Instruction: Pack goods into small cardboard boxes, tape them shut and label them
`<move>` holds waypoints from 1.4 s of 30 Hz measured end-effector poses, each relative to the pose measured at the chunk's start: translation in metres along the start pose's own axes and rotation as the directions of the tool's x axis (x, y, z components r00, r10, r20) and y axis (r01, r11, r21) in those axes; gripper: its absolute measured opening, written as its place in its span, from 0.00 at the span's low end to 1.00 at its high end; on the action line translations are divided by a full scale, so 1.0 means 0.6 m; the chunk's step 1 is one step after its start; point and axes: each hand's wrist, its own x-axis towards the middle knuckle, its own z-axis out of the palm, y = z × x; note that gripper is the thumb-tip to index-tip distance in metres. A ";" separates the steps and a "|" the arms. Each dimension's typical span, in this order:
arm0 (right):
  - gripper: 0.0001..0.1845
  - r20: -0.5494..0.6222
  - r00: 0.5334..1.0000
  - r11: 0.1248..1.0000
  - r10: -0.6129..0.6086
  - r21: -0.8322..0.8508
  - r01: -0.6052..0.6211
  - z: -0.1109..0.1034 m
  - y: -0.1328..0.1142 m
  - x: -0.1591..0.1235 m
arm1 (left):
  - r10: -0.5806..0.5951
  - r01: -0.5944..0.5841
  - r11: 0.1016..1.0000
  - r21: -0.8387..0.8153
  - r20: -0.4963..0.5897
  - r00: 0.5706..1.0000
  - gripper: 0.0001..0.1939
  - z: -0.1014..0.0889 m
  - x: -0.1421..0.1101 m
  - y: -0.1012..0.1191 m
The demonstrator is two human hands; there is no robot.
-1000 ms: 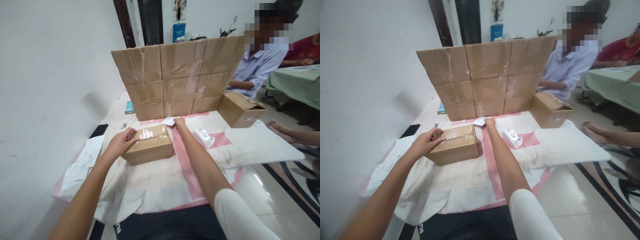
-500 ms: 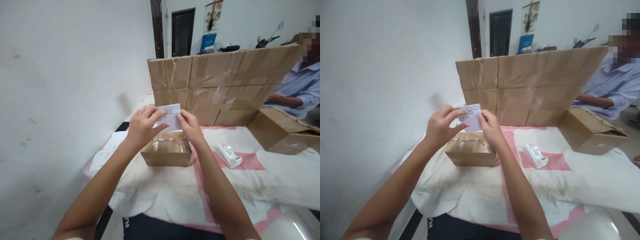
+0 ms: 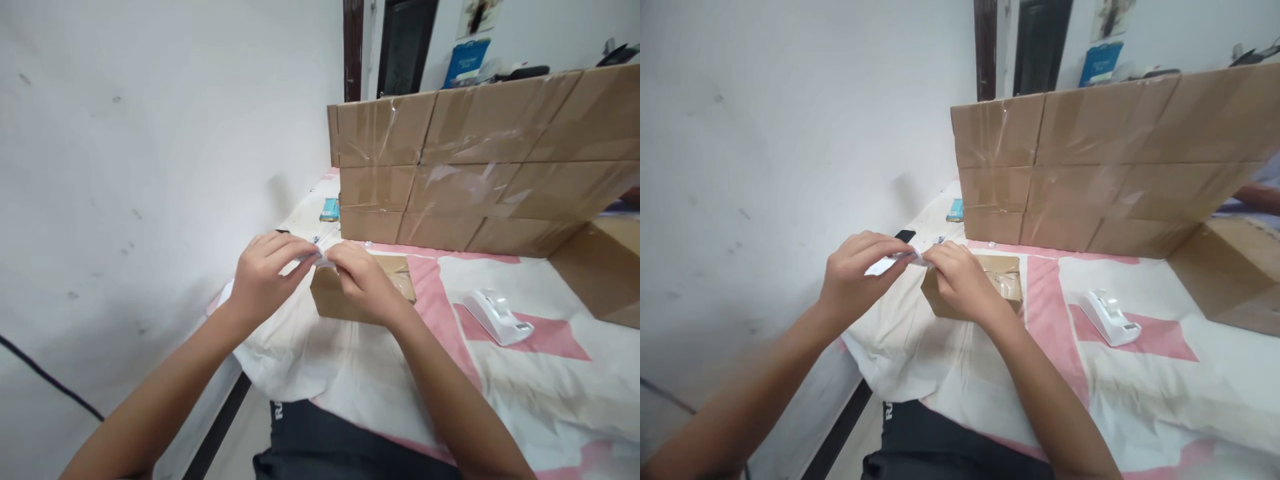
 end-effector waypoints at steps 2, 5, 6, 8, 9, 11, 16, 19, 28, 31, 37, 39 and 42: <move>0.15 0.018 1.000 1.000 -0.015 0.014 0.015 0.007 -0.003 0.000 | 0.022 -0.022 0.999 0.025 0.015 1.000 0.05 -0.003 -0.013 0.000; 0.11 0.040 0.999 0.999 -0.029 0.047 0.027 0.016 -0.012 -0.001 | 0.044 -0.048 0.996 0.080 0.052 0.998 0.07 -0.005 -0.028 0.004; 0.10 0.046 0.998 0.998 -0.030 0.059 0.027 0.018 -0.015 -0.002 | 0.038 -0.043 0.995 0.089 0.052 0.998 0.07 -0.006 -0.031 0.006; 0.09 0.049 0.998 0.996 -0.038 0.082 0.034 0.022 -0.020 -0.004 | 0.024 -0.028 0.995 0.091 0.049 0.998 0.06 -0.007 -0.035 0.009; 0.09 0.047 0.998 0.995 -0.049 0.089 0.045 0.024 -0.021 -0.004 | 0.016 -0.020 0.997 0.081 0.051 0.999 0.05 -0.009 -0.036 0.009; 0.11 0.040 0.996 0.994 -0.078 0.083 0.074 0.028 -0.020 -0.006 | -0.007 0.005 0.999 0.035 0.070 0.997 0.04 -0.013 -0.036 0.009; 0.13 0.063 0.993 0.995 -0.096 0.026 0.094 0.036 -0.015 -0.013 | -0.085 0.118 0.982 -0.150 0.212 0.974 0.03 -0.029 -0.036 0.002; 0.14 0.085 0.993 0.996 -0.085 0.008 0.084 0.039 -0.017 -0.016 | -0.083 0.143 0.967 -0.211 0.268 0.960 0.05 -0.034 -0.039 -0.005; 0.13 0.126 0.992 0.999 0.031 -0.008 -0.031 0.041 -0.024 -0.026 | -0.031 0.053 0.995 -0.089 0.230 0.973 0.06 -0.034 -0.048 -0.006; 0.14 0.102 0.993 0.998 0.064 0.016 -0.066 0.041 -0.027 -0.028 | -0.031 0.043 0.998 -0.054 0.211 0.977 0.07 -0.033 -0.048 -0.003; 0.11 0.072 0.996 0.998 0.055 0.016 -0.057 0.040 -0.041 -0.034 | -0.010 0.014 1.000 -0.023 0.169 0.986 0.09 -0.032 -0.050 0.005; 0.11 0.050 0.997 0.997 0.065 0.035 -0.066 0.041 -0.046 -0.038 | -0.013 0.022 0.997 -0.070 0.131 0.991 0.11 -0.033 -0.051 0.009; 0.12 0.012 0.994 0.992 0.106 0.066 -0.106 0.042 -0.050 -0.045 | -0.030 0.040 0.993 -0.109 0.090 0.996 0.13 -0.036 -0.054 0.017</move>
